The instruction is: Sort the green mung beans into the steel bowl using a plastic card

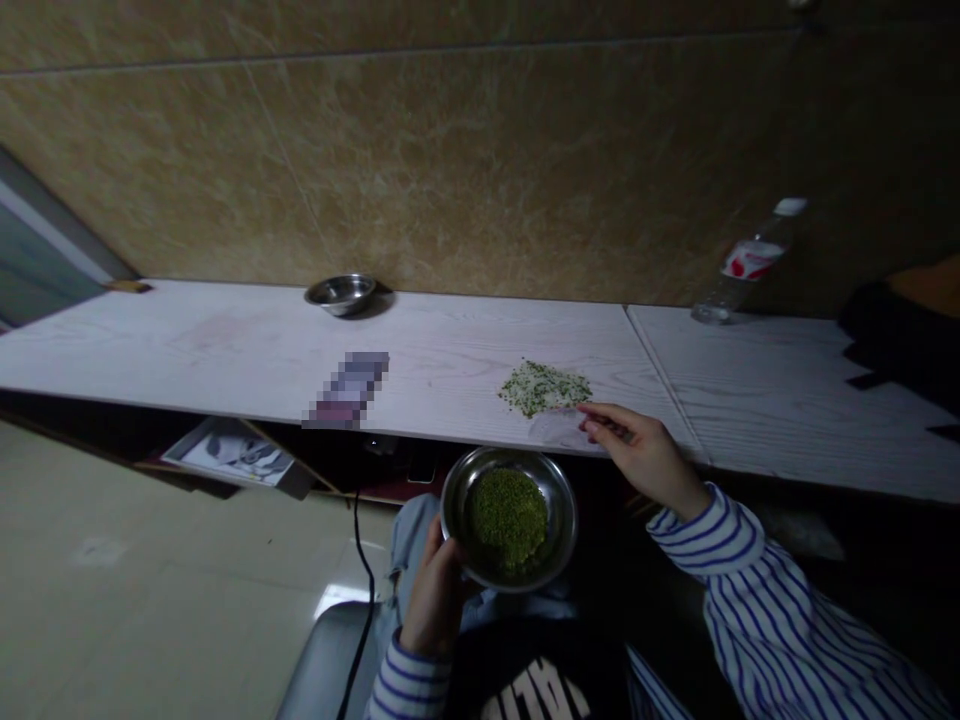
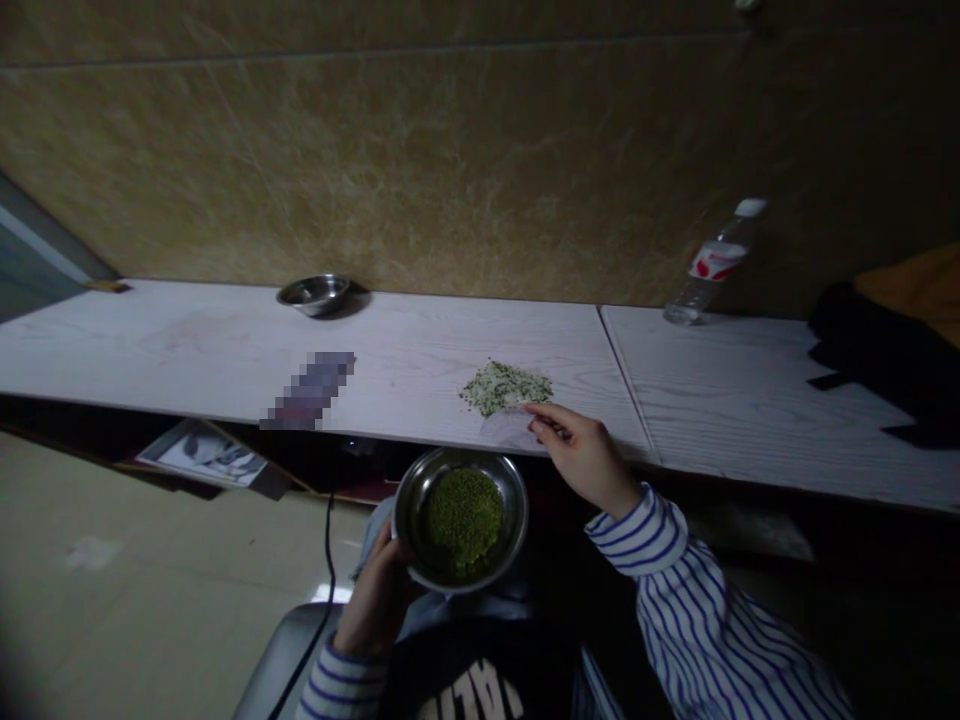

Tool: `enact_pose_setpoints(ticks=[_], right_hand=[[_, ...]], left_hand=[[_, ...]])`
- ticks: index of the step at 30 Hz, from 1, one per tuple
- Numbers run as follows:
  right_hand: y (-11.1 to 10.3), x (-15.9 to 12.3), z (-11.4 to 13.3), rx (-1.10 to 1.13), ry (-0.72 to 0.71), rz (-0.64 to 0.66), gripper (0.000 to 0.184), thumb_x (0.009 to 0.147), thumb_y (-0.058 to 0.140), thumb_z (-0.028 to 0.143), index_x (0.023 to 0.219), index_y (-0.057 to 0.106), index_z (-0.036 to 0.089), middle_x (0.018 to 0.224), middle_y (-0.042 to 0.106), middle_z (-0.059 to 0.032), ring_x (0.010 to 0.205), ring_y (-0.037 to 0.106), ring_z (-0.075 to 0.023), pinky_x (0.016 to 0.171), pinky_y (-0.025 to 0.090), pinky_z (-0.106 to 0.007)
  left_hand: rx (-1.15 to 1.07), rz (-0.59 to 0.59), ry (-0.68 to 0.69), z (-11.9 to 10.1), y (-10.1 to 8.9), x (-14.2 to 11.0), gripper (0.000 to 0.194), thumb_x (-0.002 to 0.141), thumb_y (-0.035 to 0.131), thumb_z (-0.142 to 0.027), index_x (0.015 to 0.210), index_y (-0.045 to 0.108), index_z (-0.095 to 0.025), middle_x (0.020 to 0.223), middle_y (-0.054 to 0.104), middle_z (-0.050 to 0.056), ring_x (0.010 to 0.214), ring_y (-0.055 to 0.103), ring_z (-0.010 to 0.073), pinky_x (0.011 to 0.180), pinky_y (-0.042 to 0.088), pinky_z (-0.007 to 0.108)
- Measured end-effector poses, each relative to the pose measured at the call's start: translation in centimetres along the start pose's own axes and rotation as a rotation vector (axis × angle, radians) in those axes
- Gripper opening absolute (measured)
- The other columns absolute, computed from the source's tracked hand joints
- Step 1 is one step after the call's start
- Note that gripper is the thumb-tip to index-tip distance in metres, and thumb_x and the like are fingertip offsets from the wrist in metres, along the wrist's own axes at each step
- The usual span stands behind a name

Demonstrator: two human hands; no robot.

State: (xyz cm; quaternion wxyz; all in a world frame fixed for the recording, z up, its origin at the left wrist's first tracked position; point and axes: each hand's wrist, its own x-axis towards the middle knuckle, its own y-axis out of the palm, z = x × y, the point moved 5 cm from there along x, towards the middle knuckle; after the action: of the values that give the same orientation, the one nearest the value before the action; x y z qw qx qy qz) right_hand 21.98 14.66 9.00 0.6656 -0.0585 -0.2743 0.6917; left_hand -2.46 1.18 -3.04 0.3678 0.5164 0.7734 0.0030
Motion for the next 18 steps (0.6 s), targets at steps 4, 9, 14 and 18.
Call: enact_pose_setpoints(ticks=[4, 9, 14, 18], right_hand=[[-3.1, -0.3, -1.0, 0.037, 0.042, -0.103, 0.034, 0.079, 0.069, 0.04, 0.104, 0.077, 0.018, 0.089, 0.078, -0.0092, 0.07, 0.071, -0.02, 0.067, 0.059, -0.034], [-5.9, 0.6, -3.3, 0.147, 0.142, -0.17, 0.045, 0.069, 0.079, 0.046, 0.103, 0.074, 0.017, 0.083, 0.075, -0.008, 0.07, 0.071, -0.0204, 0.071, 0.059, -0.035], [-6.5, 2.2, -5.6, 0.272, 0.229, -0.151, 0.06, 0.06, 0.085, 0.047, 0.109, 0.071, 0.017, 0.082, 0.074, -0.0059, 0.073, 0.072, -0.0203, 0.076, 0.058, -0.037], [-6.0, 2.8, -7.0, 0.323, 0.257, -0.18, 0.063, 0.057, 0.087, 0.048, 0.11, 0.071, 0.017, 0.085, 0.074, -0.0066, 0.079, 0.072, -0.0217, 0.08, 0.058, -0.039]], left_hand=[[0.044, 0.019, 0.012, 0.0, 0.5, 0.0, 0.064, 0.071, 0.065, -0.029, 0.134, 0.054, -0.026, 0.105, 0.065, 0.006, 0.084, 0.059, 0.0232, 0.059, 0.052, 0.031], [0.058, 0.034, 0.013, 0.1, 1.6, 0.4, 0.068, 0.071, 0.066, -0.029, 0.138, 0.052, -0.028, 0.115, 0.065, 0.007, 0.088, 0.061, 0.0227, 0.062, 0.051, 0.029], [0.072, 0.034, 0.0, 0.7, 2.7, 0.9, 0.074, 0.074, 0.067, -0.033, 0.144, 0.046, -0.03, 0.131, 0.062, 0.009, 0.105, 0.062, 0.0281, 0.072, 0.054, 0.035], [0.086, 0.045, -0.034, 1.3, 3.7, 1.0, 0.073, 0.079, 0.065, -0.036, 0.148, 0.042, -0.031, 0.128, 0.064, 0.009, 0.107, 0.061, 0.0294, 0.075, 0.054, 0.035]])
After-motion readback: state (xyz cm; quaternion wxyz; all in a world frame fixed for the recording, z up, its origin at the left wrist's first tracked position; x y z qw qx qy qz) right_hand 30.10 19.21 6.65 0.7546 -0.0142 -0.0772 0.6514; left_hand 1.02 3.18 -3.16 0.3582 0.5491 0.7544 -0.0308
